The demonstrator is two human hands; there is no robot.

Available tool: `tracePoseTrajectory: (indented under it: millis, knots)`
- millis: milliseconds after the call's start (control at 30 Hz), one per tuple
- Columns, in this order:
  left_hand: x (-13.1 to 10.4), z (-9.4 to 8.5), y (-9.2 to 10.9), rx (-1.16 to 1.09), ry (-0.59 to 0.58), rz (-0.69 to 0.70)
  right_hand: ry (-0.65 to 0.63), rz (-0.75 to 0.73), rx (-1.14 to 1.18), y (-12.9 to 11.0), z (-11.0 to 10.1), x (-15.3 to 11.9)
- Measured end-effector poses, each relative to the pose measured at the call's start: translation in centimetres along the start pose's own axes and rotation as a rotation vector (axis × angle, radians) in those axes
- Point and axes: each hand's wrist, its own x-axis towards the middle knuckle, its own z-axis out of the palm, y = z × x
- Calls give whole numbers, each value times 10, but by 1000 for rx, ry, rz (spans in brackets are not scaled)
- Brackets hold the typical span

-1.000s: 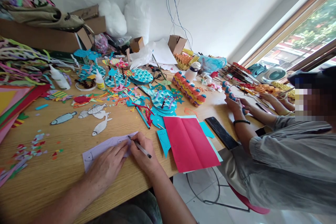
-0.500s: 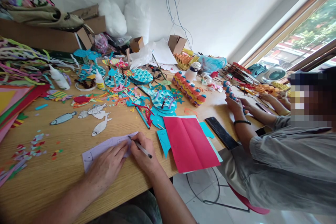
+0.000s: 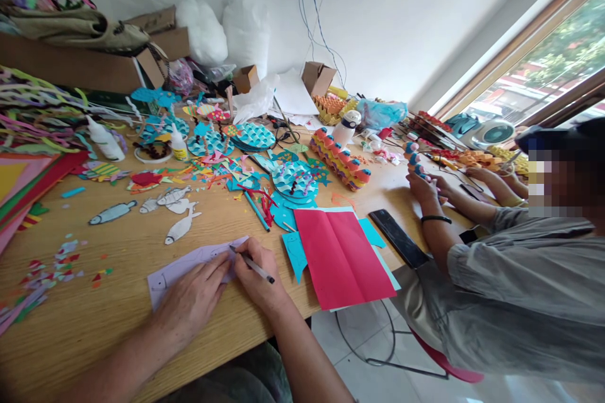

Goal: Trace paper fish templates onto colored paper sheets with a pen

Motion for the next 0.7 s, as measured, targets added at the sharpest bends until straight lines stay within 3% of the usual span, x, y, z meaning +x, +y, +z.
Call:
tracePoseTrajectory:
  millis: [700]
  knots:
    - [-1,2,1,-11,7,-13,8,-10,-17,4,1,0]
